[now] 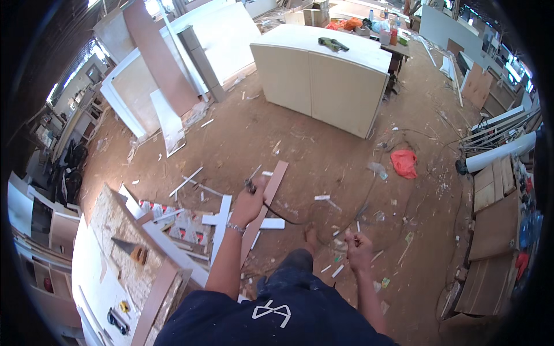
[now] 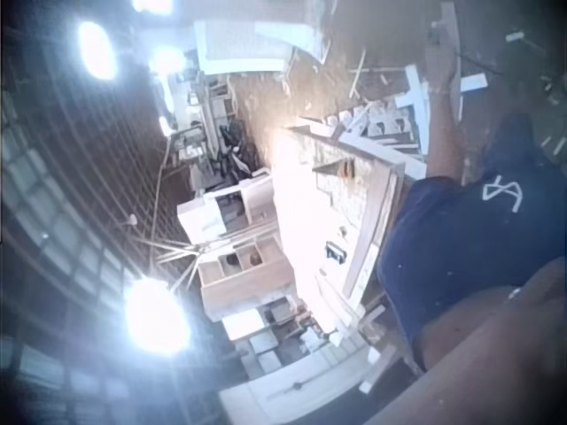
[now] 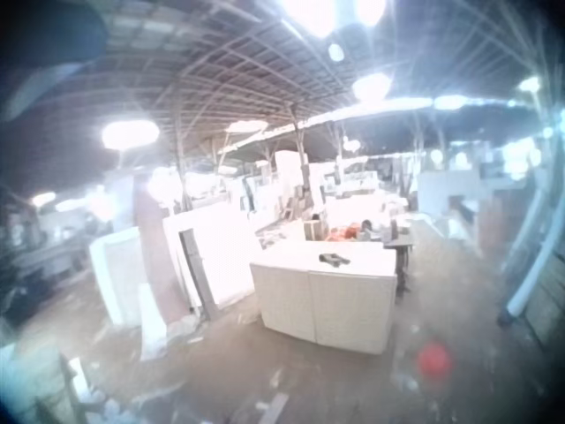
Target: The person assembles wooden furniture parts in a workshop. They use a nail gun to attach a thin white strip to a long wooden plank, then join two planks together to form a frame.
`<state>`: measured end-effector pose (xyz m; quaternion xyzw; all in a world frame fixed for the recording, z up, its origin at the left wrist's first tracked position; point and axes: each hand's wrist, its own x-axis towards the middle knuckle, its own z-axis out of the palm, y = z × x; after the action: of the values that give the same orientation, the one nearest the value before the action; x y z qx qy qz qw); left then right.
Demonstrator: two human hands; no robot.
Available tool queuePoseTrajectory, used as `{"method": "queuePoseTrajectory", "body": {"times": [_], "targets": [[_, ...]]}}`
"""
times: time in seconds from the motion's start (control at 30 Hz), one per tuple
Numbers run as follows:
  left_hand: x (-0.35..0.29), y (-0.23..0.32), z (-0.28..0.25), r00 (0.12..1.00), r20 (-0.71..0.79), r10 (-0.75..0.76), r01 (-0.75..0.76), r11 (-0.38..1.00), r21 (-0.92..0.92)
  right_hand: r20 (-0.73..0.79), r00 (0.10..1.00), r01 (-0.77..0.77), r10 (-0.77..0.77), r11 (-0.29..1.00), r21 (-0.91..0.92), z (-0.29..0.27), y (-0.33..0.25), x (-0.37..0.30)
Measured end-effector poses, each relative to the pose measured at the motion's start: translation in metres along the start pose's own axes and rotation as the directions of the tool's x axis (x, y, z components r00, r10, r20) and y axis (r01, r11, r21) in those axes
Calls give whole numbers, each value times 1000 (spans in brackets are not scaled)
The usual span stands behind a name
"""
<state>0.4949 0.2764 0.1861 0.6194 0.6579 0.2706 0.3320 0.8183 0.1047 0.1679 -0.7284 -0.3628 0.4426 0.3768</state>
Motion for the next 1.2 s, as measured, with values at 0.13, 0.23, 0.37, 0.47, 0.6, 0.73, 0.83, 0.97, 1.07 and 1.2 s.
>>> {"method": "queuePoseTrajectory", "body": {"times": [0.13, 0.23, 0.37, 0.47, 0.6, 0.73, 0.83, 0.97, 1.07, 1.2], "targets": [[83, -25, 53, 730, 479, -488, 557, 831, -3, -141, 972, 186, -188, 982, -29, -8, -38, 116], [136, -26, 122, 639, 736, -225, 716, 523, -462, -111, 942, 321, -317, 947, 19, -2, -103, 206], [229, 137, 201, 683, 730, -26, 703, 297, -647, 35, 791, 610, -611, 781, -138, -4, -208, 310], [312, 193, 226, 845, 492, 210, 512, -46, -858, 115, 541, 837, -833, 520, -173, 20, -262, 374], [415, 276, 164, 894, 438, 97, 417, -541, -730, 183, 523, 852, -832, 519, -76, 48, -295, 456], [556, 163, 200, 923, 206, -324, 323, 364, -873, 621, 595, 653, -511, 758, -1, 53, -287, 561], [619, 110, 233, 927, -83, -365, 361, 931, -56, 708, 558, 536, -432, 839, 90, 41, -288, 650], [659, 100, 309, 842, 393, -370, 262, 916, 303, 646, 640, 551, -416, 835, -8, 1, -345, 780], [672, 90, 379, 572, 738, -359, 257, 932, 255, 585, 710, 418, -391, 903, 96, -22, -405, 872], [700, 99, 395, 457, 824, -336, 279, 933, 226, 545, 734, 456, -407, 889, 50, -37, -452, 968]]}}
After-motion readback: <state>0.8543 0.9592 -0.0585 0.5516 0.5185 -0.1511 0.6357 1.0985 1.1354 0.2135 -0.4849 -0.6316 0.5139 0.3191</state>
